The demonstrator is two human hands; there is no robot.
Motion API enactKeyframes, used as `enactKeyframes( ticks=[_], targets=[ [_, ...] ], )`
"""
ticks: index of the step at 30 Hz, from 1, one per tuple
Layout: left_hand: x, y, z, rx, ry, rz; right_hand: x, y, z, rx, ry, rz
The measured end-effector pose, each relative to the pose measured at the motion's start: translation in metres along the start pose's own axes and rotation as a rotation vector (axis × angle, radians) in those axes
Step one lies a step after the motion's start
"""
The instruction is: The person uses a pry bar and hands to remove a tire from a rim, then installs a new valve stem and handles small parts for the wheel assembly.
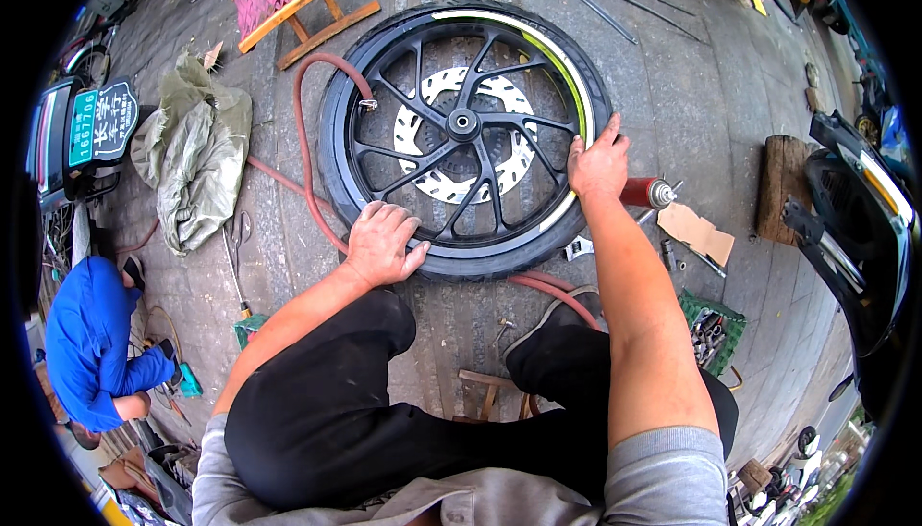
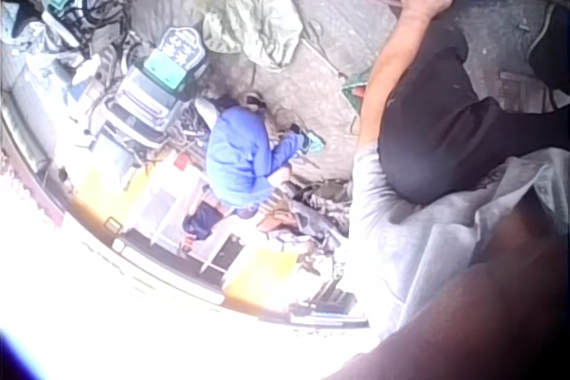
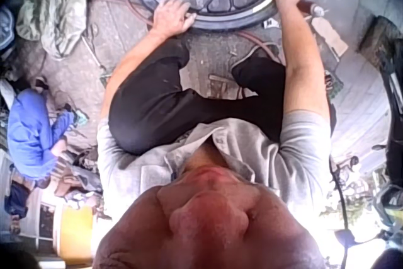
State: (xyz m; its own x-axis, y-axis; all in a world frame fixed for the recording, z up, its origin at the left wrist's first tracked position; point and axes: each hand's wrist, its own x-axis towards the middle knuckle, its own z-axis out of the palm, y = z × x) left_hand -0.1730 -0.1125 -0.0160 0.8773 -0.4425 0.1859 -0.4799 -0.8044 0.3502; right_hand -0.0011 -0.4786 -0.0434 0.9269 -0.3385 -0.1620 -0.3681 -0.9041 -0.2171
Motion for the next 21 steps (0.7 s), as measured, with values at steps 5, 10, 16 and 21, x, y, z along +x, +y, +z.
enactKeyframes(
  ticks=[5,10,16,21],
  targets=[
    [-0.0006,-0.0009,0.0011,-0.005,-0.005,-0.004,-0.0008,-0.0014,-0.0007,0.005,0.003,0.007],
    [-0.0019,-0.0009,0.0025,-0.003,-0.007,-0.017,-0.0015,-0.0051,-0.0045,0.016,-0.03,0.031],
    [-0.0002,0.0,-0.0009,-0.002,-0.032,-0.016,-0.001,-0.0027,-0.0034,0.007,-0.017,0.025],
    [-0.0018,-0.0005,-0.0001,0.0,-0.038,-0.02,-0.001,-0.0022,-0.002,0.001,-0.011,0.015]
  ],
)
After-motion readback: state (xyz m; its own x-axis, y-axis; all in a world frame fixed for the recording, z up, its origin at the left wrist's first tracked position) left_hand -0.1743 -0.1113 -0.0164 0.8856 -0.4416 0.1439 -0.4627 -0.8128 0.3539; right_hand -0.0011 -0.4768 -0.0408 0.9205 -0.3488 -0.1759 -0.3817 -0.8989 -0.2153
